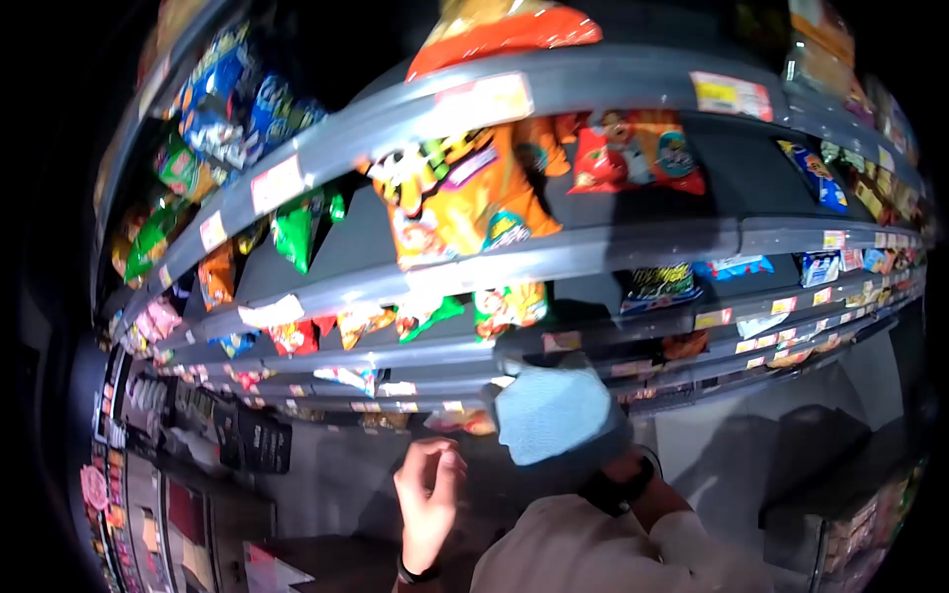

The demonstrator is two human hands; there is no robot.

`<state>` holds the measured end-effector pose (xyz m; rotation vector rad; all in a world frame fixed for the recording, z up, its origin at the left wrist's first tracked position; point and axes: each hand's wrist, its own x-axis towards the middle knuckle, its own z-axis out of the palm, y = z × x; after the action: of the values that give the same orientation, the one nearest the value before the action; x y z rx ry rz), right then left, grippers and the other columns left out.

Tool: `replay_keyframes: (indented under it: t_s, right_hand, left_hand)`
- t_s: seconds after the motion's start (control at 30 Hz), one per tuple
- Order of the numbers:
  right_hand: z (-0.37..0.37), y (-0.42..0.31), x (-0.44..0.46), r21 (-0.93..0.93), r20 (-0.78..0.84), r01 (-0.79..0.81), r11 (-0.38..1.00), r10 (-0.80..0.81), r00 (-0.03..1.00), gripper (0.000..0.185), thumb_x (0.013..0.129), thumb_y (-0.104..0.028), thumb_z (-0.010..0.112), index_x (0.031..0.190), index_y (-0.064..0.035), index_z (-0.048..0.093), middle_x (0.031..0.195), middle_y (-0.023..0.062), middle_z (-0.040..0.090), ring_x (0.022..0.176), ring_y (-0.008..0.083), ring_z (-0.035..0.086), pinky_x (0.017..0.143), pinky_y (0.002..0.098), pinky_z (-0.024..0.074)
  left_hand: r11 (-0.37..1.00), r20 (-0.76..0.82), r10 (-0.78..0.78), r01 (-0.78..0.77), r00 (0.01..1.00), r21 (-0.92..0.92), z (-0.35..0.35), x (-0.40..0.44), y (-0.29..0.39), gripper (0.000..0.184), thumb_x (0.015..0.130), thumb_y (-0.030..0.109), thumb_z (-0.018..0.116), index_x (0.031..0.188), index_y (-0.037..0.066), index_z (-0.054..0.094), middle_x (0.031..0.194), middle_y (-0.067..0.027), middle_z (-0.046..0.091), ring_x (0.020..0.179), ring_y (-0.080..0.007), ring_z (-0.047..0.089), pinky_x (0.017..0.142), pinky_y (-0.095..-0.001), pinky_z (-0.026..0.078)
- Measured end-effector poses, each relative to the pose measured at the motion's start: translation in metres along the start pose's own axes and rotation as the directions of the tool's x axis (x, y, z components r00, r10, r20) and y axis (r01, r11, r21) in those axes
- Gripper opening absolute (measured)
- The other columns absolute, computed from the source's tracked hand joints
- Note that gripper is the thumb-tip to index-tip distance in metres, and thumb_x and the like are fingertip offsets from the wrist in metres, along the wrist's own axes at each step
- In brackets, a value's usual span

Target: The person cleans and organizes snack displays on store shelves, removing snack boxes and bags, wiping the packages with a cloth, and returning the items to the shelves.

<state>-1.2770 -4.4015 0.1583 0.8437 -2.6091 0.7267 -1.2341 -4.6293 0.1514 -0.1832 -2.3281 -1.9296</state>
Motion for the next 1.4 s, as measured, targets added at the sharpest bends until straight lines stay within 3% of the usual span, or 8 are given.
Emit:
replay_keyframes:
  t_s: [0.17, 0.33, 0.47, 0.9, 1.0, 1.2, 1.27, 1.4]
  right_hand:
    - [-0.005, 0.045, -0.073, 0.000, -0.451, -0.225, 0.974, 0.201, 0.870, 0.029, 0.083, -0.029, 0.064, 0.105, -0.0105, 0.065, 0.099, 0.0058, 0.067, 0.092, 0.0278, 0.065, 0.079, 0.0476, 0.0520]
    - [-0.033, 0.076, -0.108, -0.269, -0.429, -0.018, 0.963, -0.103, 0.897, 0.030, 0.076, -0.027, 0.066, 0.100, -0.0094, 0.067, 0.101, 0.0051, 0.066, 0.095, 0.0268, 0.065, 0.078, 0.0451, 0.0539]
    - [-0.042, 0.094, -0.137, -0.306, -0.341, -0.110, 0.946, -0.001, 0.940, 0.026, 0.082, -0.026, 0.068, 0.105, -0.0157, 0.070, 0.102, 0.0040, 0.069, 0.097, 0.0266, 0.067, 0.084, 0.0418, 0.0549]
    - [-0.081, 0.138, -0.212, -0.469, -0.308, -0.247, 0.848, 0.105, 0.945, 0.021, 0.082, -0.034, 0.065, 0.097, -0.0197, 0.066, 0.096, 0.0012, 0.062, 0.089, 0.0203, 0.064, 0.079, 0.0577, 0.0513]
    - [-0.085, 0.153, -0.224, -0.362, -0.421, -0.371, 0.855, 0.205, 0.883, 0.015, 0.082, -0.029, 0.066, 0.094, -0.0202, 0.067, 0.095, -0.0019, 0.062, 0.085, 0.0179, 0.064, 0.073, 0.0476, 0.0525]
    - [-0.084, 0.166, -0.229, -0.293, -0.490, -0.462, 0.837, 0.283, 0.824, 0.010, 0.082, -0.026, 0.067, 0.091, -0.0205, 0.067, 0.093, -0.0038, 0.062, 0.080, 0.0162, 0.063, 0.068, 0.0401, 0.0530]
    - [-0.083, 0.167, -0.224, -0.316, -0.468, -0.445, 0.838, 0.270, 0.841, 0.010, 0.082, -0.025, 0.067, 0.090, -0.0204, 0.067, 0.092, -0.0037, 0.062, 0.079, 0.0162, 0.063, 0.068, 0.0397, 0.0528]
    - [-0.079, 0.165, -0.215, -0.364, -0.426, -0.424, 0.829, 0.257, 0.868, 0.008, 0.082, -0.025, 0.067, 0.089, -0.0203, 0.067, 0.091, -0.0035, 0.061, 0.078, 0.0161, 0.063, 0.067, 0.0390, 0.0525]
  left_hand:
    - [0.932, 0.012, 0.281, -0.276, 0.960, 0.235, 0.048, 0.050, 0.056, 0.025, 0.093, 0.000, 0.061, 0.118, -0.002, 0.058, 0.098, -0.0099, 0.067, 0.083, -0.0155, 0.064, 0.075, -0.0282, 0.052]
    - [0.756, 0.216, 0.535, -0.576, 0.817, 0.309, 0.124, 0.085, 0.088, 0.027, 0.090, 0.001, 0.062, 0.117, -0.003, 0.058, 0.105, -0.0160, 0.065, 0.095, -0.0275, 0.065, 0.087, -0.0363, 0.050]
    - [0.508, 0.326, 0.653, -0.715, 0.683, 0.480, 0.188, 0.115, 0.100, 0.027, 0.091, 0.005, 0.063, 0.116, -0.004, 0.059, 0.108, -0.0217, 0.064, 0.099, -0.0383, 0.063, 0.086, -0.0405, 0.050]
    - [0.508, 0.568, 0.306, -0.636, 0.764, 0.581, 0.242, 0.143, -0.058, 0.019, 0.092, 0.017, 0.067, 0.105, 0.003, 0.065, 0.088, -0.0205, 0.071, 0.079, -0.0347, 0.071, 0.066, -0.0422, 0.054]
    - [0.517, 0.299, 0.300, -0.417, 0.906, 0.747, 0.208, 0.151, -0.099, 0.024, 0.091, 0.019, 0.069, 0.107, 0.003, 0.064, 0.095, -0.0200, 0.071, 0.089, -0.0400, 0.068, 0.077, -0.0480, 0.052]
    - [0.553, -0.125, 0.526, -0.227, 0.841, 0.802, 0.151, 0.165, -0.152, 0.051, 0.092, 0.024, 0.072, 0.126, -0.005, 0.047, 0.113, -0.0244, 0.058, 0.101, -0.0371, 0.062, 0.087, -0.0464, 0.050]
    - [0.911, -0.209, 0.375, -0.318, 0.903, 0.262, 0.148, 0.179, -0.155, 0.051, 0.096, 0.018, 0.069, 0.130, -0.008, 0.041, 0.119, -0.0237, 0.058, 0.092, -0.0275, 0.067, 0.079, -0.0387, 0.056]
    - [0.838, -0.219, 0.440, -0.311, 0.871, 0.449, 0.133, 0.178, -0.165, 0.046, 0.097, 0.016, 0.066, 0.129, -0.009, 0.042, 0.123, -0.0253, 0.056, 0.106, -0.0303, 0.061, 0.093, -0.0423, 0.049]
